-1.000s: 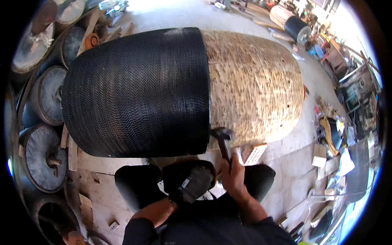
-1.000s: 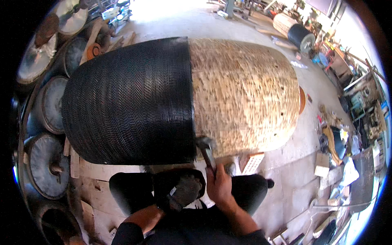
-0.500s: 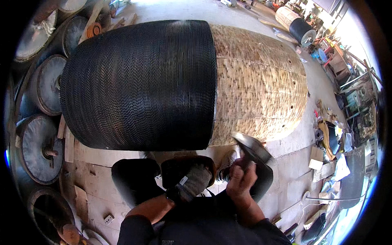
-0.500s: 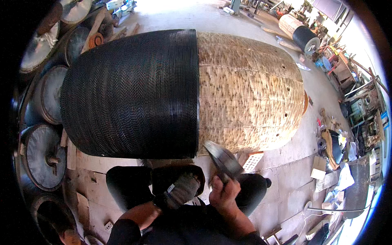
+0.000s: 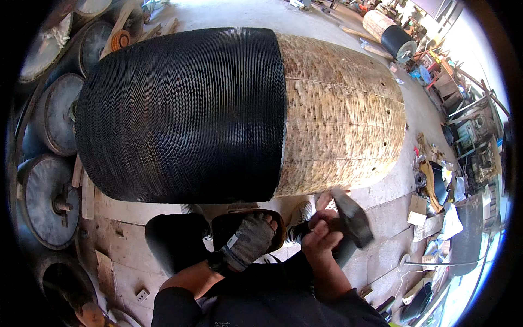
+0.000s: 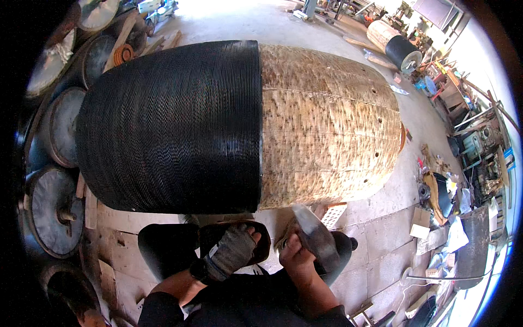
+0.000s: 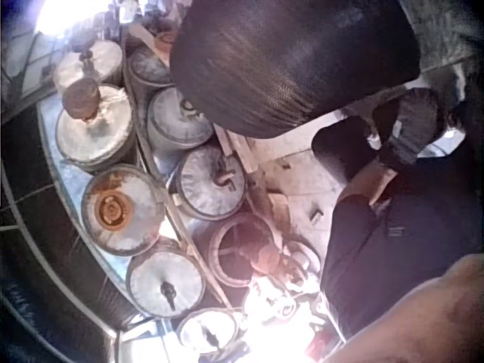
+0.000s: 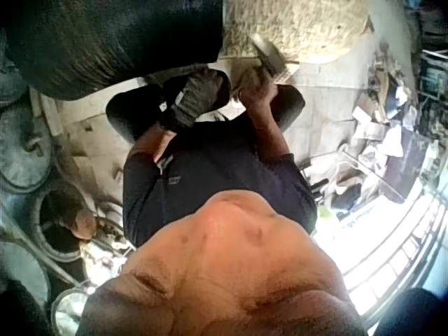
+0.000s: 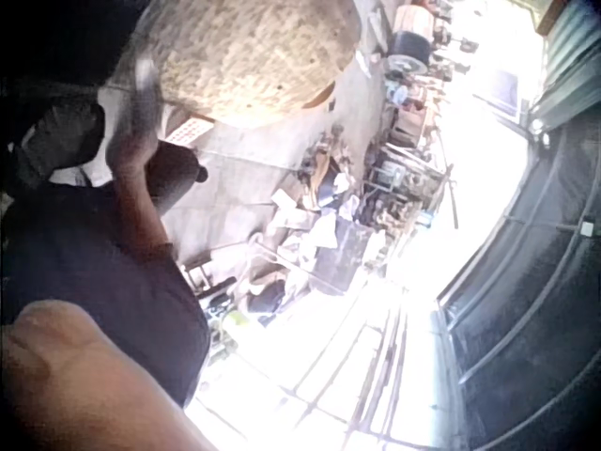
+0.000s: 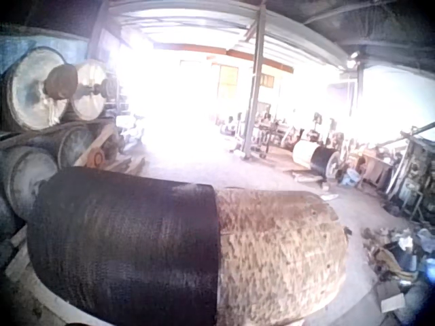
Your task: The person nails a dark textured material onto a large cylindrical wooden frame using a hammer.
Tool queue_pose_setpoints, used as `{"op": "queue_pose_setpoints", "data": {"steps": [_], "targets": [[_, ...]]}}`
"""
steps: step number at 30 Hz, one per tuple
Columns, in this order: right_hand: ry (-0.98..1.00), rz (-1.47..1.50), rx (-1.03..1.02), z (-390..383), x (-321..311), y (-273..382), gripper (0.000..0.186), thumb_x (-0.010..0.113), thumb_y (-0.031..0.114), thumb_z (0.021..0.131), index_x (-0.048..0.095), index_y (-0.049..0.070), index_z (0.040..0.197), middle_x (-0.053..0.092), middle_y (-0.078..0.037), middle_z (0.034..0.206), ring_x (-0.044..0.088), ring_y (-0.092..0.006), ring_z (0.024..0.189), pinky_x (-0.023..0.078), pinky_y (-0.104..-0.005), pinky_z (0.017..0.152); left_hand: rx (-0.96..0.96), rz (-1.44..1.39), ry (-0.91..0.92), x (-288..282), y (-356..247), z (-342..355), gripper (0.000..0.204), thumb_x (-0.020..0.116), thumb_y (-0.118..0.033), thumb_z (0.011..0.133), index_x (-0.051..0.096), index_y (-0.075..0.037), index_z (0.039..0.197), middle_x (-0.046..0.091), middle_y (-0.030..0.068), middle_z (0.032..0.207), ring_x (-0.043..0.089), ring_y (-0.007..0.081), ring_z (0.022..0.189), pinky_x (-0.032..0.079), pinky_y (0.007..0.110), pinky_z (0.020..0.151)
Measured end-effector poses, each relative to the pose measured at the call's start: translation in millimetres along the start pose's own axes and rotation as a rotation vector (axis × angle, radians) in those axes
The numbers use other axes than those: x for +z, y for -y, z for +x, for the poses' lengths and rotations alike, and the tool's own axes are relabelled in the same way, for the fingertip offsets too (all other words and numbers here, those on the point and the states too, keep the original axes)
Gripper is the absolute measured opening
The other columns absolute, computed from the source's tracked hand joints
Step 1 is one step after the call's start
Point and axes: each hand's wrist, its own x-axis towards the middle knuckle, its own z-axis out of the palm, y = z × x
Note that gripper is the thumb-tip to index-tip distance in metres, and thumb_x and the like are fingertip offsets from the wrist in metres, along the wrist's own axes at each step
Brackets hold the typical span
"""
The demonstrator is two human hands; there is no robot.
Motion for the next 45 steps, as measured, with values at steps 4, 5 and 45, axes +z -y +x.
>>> {"op": "queue_pose_setpoints", "data": {"steps": [4,5,45], "targets": [[0.143,-0.054,0.313,7.3,20.8,-5.2,0.017,0.06,0.016,0.093,0.051,0.001,0.093,0.061,-0.025,0.072,0.062,-0.0485,0.069,0.049,-0.0507,0.057,-0.07,-0.067,-0.157,-46.3,21.0,16.6,0.03,0.059,-0.016,0.087,0.062,-0.003,0.114,0.061,0.0152,0.107,0.061,0.0304,0.097,0.049,0.046,0.084],[0.107,-0.016,0.324,-1.5,18.4,-8.1,0.019,0.062,0.016,0.092,0.051,0.0,0.091,0.06,-0.024,0.069,0.061,-0.0483,0.066,0.048,-0.05,0.054,-0.091,-0.075,-0.277,-53.4,35.0,26.6,0.03,0.061,-0.014,0.087,0.062,-0.003,0.115,0.061,0.0158,0.108,0.061,0.0321,0.098,0.048,0.049,0.085],[0.181,0.232,0.381,-63.5,-12.2,-24.6,0.02,0.062,0.016,0.094,0.05,0.001,0.094,0.06,-0.025,0.071,0.06,-0.0469,0.068,0.046,-0.0482,0.055,-0.235,0.554,-0.902,-112.6,111.9,87.9,0.026,0.067,-0.005,0.086,0.057,-0.005,0.11,0.057,0.0134,0.103,0.061,0.0306,0.088,0.055,0.042,0.07]]}}
